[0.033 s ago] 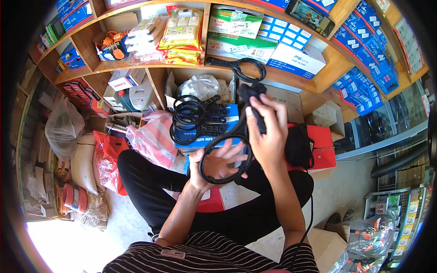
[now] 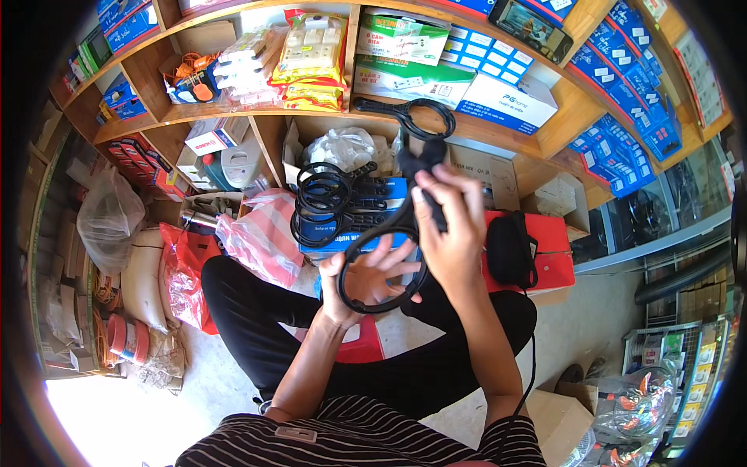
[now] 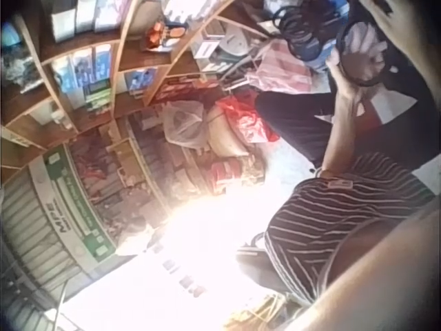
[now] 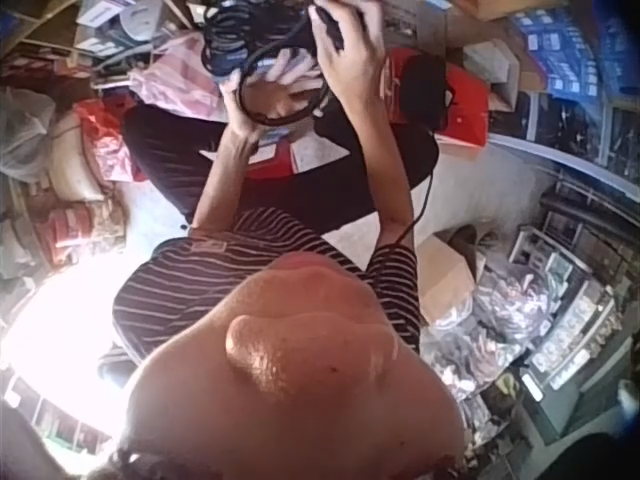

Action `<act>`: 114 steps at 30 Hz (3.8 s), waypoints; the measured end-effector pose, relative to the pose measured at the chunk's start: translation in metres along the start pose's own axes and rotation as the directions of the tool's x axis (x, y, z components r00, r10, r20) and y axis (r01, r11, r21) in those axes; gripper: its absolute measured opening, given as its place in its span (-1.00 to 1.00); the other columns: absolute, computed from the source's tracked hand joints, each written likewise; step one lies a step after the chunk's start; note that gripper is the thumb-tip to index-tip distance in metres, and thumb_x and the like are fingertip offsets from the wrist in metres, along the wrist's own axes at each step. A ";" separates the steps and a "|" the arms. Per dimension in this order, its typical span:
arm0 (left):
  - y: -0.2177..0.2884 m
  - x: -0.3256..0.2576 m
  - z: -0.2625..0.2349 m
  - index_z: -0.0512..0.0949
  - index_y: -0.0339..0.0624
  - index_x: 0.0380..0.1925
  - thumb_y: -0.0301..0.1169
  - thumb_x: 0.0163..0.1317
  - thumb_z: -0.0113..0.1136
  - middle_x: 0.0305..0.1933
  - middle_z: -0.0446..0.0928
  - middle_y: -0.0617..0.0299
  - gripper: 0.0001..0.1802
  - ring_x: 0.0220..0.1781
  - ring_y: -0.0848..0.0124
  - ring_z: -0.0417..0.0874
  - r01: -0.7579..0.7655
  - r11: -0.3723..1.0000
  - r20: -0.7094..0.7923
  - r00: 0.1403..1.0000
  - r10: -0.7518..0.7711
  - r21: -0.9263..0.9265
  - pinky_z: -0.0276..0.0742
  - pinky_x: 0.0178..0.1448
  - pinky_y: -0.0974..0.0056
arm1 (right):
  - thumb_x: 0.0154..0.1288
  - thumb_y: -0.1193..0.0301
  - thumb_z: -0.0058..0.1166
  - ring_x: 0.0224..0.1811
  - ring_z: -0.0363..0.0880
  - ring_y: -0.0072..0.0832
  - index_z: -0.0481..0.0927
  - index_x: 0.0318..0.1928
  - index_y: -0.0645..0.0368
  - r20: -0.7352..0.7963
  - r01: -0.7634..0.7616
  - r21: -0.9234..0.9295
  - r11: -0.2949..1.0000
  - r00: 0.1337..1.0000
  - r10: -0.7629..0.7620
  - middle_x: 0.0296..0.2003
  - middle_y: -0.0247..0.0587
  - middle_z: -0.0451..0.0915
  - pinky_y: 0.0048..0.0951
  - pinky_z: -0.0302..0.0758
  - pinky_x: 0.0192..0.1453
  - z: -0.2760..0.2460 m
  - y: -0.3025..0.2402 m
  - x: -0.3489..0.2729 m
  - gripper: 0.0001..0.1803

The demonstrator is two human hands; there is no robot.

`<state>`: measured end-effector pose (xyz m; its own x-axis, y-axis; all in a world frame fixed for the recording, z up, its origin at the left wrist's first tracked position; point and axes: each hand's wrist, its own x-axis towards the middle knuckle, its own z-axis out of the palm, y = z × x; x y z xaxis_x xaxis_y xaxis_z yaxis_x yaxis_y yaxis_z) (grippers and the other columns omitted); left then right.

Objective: Inspecting and manipulating a circular black plastic component for assembly.

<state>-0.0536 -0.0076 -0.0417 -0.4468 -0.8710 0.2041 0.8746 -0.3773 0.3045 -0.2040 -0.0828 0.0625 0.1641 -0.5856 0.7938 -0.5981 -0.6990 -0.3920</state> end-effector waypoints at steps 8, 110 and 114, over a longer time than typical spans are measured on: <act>0.017 -0.002 0.025 0.34 -0.04 0.52 0.43 0.19 0.06 0.60 0.26 -0.01 0.05 0.58 0.05 0.30 -0.099 0.979 -0.193 0.972 0.133 0.178 0.22 0.57 -0.20 | 0.05 0.73 0.37 0.02 0.71 -0.09 0.74 -0.02 0.20 0.116 0.053 0.084 0.995 0.991 -0.063 -0.15 -0.08 0.63 -0.17 0.66 0.13 0.020 -0.032 -0.014 -0.57; 0.089 0.066 0.027 0.33 -0.15 0.49 -0.16 0.16 0.53 0.50 0.37 0.01 -0.07 0.57 0.10 0.33 0.020 -0.816 0.310 0.919 0.243 0.578 -0.01 0.64 -0.09 | 0.46 0.20 0.17 -0.54 0.58 -0.29 0.67 -0.30 0.32 0.466 -0.642 0.229 0.732 0.732 0.497 -0.58 -0.04 0.60 -0.22 0.42 -0.36 -0.076 0.059 -0.002 -0.63; 0.101 0.112 0.014 0.46 -0.17 0.39 -0.23 0.21 0.50 0.32 0.50 0.01 -0.25 0.42 0.08 0.48 -0.263 -0.626 0.267 0.959 -0.090 0.734 0.16 0.57 -0.06 | 0.50 0.22 0.18 -0.30 0.59 -0.64 0.73 -0.24 0.27 0.466 -0.761 0.284 0.583 0.641 0.610 -0.38 -0.35 0.69 -0.49 0.46 -0.14 -0.091 0.076 0.006 -0.67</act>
<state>-0.0185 -0.1391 0.0247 -0.5575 -0.7177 0.4173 -0.5681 0.6963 0.4386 -0.3196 -0.1018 0.0797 0.1058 -0.9929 0.0534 -0.2510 -0.0786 -0.9648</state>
